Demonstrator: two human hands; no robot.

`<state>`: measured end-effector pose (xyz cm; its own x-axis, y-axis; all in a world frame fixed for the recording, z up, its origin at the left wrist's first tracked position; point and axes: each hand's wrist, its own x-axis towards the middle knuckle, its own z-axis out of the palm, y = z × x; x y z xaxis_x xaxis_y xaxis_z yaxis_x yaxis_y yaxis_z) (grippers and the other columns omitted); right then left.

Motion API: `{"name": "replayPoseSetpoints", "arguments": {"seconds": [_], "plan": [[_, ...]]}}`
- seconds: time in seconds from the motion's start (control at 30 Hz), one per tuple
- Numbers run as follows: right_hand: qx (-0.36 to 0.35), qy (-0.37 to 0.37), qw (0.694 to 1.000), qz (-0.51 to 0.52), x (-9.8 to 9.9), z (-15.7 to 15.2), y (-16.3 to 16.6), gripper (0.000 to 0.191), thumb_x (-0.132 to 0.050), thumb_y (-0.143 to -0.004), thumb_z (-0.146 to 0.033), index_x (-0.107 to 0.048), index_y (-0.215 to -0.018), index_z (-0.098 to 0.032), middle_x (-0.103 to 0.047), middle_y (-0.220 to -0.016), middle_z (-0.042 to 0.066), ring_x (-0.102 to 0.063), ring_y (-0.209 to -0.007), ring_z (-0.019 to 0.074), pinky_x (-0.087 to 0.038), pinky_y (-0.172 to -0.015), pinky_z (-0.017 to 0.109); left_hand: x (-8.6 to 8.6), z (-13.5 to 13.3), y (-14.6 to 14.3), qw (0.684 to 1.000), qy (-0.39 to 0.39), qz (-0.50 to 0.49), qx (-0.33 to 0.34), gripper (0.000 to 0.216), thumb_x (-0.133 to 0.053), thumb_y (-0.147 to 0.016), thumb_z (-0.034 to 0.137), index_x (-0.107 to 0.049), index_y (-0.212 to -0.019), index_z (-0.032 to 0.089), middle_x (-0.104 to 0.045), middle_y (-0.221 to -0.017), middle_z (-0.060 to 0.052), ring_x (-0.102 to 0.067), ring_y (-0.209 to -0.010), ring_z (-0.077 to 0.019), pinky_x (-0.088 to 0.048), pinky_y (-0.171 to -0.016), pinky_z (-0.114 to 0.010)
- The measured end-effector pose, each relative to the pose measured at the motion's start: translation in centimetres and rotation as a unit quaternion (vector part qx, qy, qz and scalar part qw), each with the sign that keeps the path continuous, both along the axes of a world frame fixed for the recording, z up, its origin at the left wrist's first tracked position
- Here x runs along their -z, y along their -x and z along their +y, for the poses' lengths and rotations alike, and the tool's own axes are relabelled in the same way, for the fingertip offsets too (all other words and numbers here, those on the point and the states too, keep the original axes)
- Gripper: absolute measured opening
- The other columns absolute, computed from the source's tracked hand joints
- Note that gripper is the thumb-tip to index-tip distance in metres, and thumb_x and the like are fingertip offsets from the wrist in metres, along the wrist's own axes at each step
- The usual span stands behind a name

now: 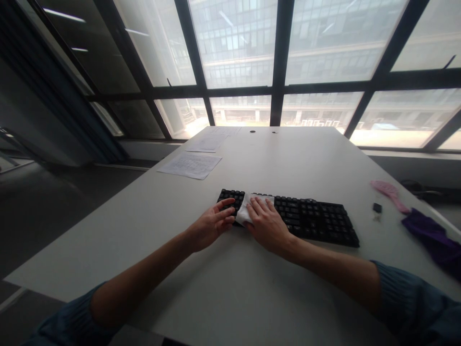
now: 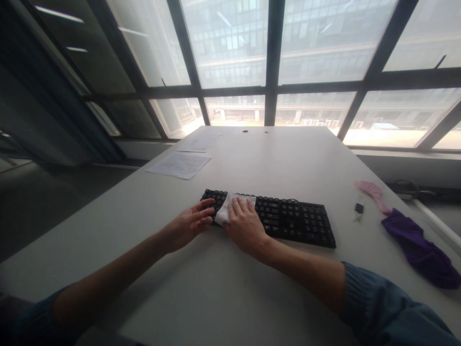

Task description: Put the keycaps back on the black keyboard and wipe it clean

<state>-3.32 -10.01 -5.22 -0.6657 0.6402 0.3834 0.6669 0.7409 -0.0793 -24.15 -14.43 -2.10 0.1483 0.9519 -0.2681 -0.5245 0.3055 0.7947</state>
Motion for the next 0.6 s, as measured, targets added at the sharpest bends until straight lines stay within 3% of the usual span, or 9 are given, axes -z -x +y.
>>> {"name": "replayPoseSetpoints", "arguments": {"seconds": [0.23, 0.6], "plan": [[0.001, 0.003, 1.0, -0.001, -0.14, -0.03, 0.03, 0.056, -0.053, -0.099, -0.038, -0.053, -0.143, -0.004, -0.045, -0.153, 0.024, -0.04, -0.144, 0.036, -0.026, -0.121, 0.052, -0.8, -0.22, -0.43, 0.999, 0.018, 0.018, -0.021, 0.049, -0.082, -0.077, 0.01, -0.06, -0.12, 0.019, -0.058, -0.086, 0.001, -0.054, -0.064, -0.0056, -0.044, -0.056, -0.017], [0.003, 0.007, 1.0, -0.002, -0.15, -0.07, -0.05, 0.056, -0.052, -0.1, -0.039, -0.053, -0.143, -0.004, -0.046, -0.154, 0.023, -0.039, -0.145, 0.0359, -0.025, -0.122, 0.052, -0.78, 0.04, -0.11, 0.999, 0.02, -0.039, -0.012, 0.036, -0.075, -0.083, 0.009, -0.063, -0.116, 0.014, -0.058, -0.09, -0.003, -0.051, -0.062, -0.0048, -0.044, -0.054, -0.016]]}}
